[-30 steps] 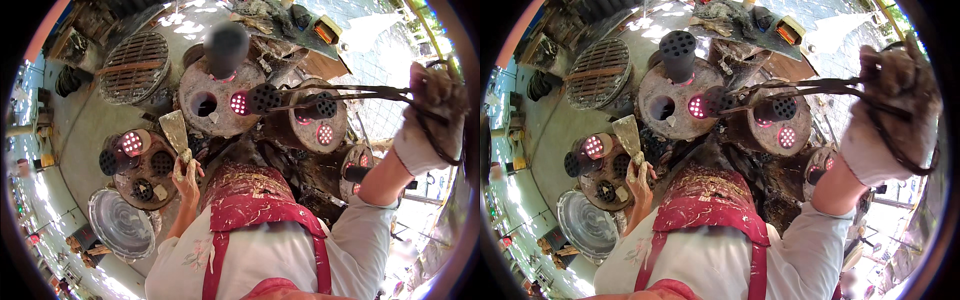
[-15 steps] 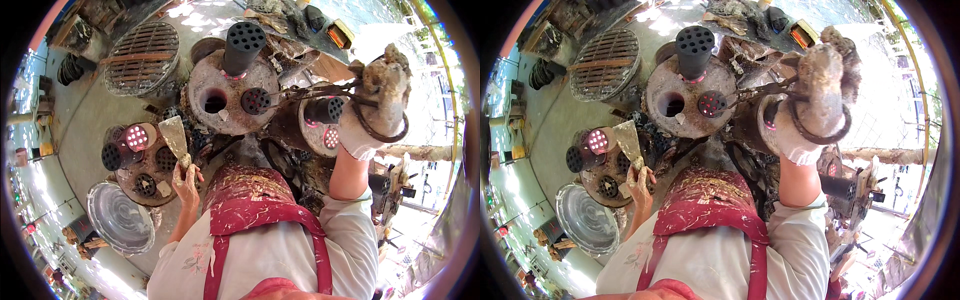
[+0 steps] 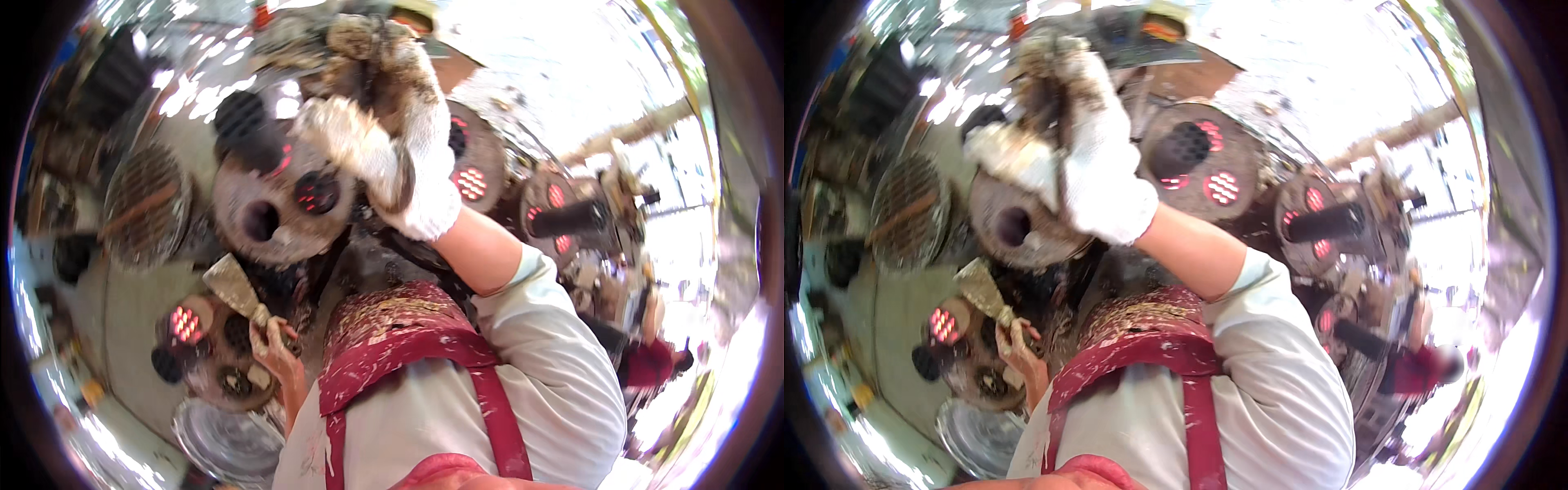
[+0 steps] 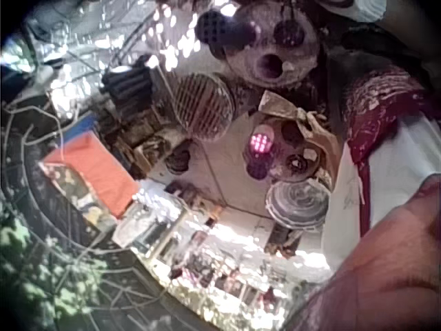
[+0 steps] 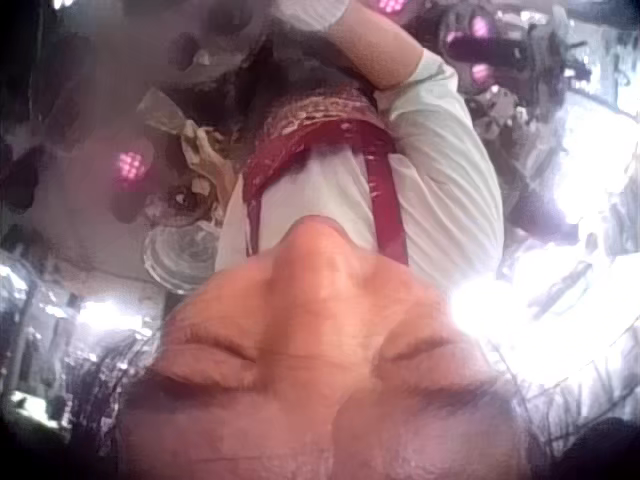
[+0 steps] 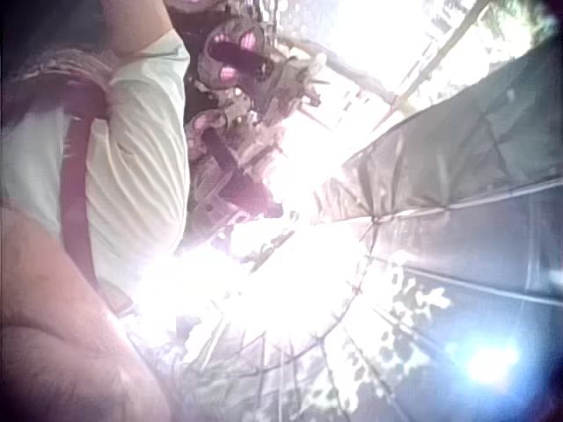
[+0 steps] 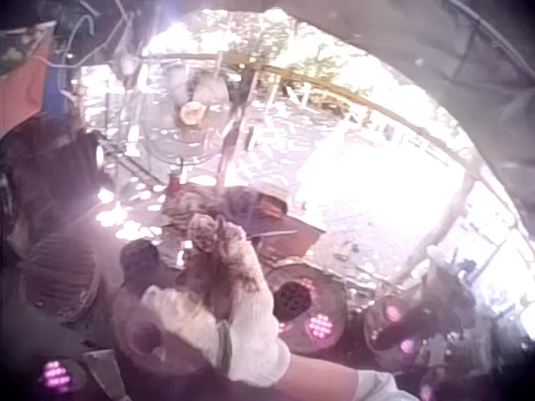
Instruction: The person tends a multi-chamber kiln by using tongs to lift and reposition cylindrical ceramic molds over glowing embers. They also use a flat metal scraper to adjust the embers and clear debris from the kiln surface. The person wears gloves and an apron while working in an outdoor workshop.
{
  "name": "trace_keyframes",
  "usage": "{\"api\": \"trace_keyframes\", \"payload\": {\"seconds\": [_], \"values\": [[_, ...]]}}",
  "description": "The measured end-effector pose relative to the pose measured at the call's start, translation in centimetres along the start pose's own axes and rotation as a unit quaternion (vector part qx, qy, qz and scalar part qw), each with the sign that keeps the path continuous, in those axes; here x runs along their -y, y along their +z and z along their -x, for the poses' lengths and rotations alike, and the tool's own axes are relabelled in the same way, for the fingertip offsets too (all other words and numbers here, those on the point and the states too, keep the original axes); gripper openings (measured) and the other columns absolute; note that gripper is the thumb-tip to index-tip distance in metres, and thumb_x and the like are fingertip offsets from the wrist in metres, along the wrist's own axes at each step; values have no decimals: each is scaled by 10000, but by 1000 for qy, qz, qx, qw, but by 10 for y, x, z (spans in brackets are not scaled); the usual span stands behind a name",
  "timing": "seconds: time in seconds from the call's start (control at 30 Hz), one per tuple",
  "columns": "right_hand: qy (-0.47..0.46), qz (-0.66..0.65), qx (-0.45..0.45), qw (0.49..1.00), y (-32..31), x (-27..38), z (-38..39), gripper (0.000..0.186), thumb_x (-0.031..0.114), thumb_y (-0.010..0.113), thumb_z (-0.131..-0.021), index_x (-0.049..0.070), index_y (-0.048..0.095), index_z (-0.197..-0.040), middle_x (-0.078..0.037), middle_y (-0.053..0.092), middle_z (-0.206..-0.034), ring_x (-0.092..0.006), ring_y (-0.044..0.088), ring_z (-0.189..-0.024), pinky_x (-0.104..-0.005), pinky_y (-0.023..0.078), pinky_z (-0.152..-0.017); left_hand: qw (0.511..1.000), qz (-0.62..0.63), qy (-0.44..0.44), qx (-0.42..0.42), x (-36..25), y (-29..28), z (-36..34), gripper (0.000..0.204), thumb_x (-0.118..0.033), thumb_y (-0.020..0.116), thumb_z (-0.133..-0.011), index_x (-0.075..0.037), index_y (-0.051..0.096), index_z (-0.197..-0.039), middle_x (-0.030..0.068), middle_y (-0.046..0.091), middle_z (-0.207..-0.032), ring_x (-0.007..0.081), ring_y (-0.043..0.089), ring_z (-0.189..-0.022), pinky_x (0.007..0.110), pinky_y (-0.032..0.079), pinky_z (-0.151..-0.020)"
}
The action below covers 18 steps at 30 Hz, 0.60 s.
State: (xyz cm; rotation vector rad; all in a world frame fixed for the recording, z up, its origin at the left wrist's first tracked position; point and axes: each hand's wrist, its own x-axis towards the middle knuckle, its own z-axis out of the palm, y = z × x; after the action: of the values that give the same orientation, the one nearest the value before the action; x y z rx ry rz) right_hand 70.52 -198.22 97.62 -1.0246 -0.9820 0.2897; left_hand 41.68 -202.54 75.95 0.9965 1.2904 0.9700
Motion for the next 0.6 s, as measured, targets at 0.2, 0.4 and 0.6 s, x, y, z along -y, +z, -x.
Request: {"api": "trace_keyframes", "payload": {"seconds": [0.2,0.4,0.6], "values": [[-8,41,-45,998,-163,142,48,753,480,604,-832,-6,346,-1346,-90,525,-1070,-214,534,-953,-429,459,-885,994,19,30,106,-6,44,3,270,-101,533,-951,15,532,-1195,63,590,-816,117,497,-556,247,414,-519],[-123,-33,-33,991,-284,210,80,928,583,621,-796,-42,311,-1407,-75,542,-1037,-222,529,-1022,-519,402,-950,987,-2,65,149,-9,115,36,217,-81,527,-953,25,536,-1143,58,588,-804,113,502,-570,241,406,-536],[-139,0,-220,965,-361,127,115,774,431,697,-786,-9,413,-1355,-109,556,-1174,-240,546,-1073,-493,427,-967,977,-54,72,192,-11,168,89,207,-60,529,-947,33,541,-1132,57,588,-806,110,508,-581,239,416,-537]]}}
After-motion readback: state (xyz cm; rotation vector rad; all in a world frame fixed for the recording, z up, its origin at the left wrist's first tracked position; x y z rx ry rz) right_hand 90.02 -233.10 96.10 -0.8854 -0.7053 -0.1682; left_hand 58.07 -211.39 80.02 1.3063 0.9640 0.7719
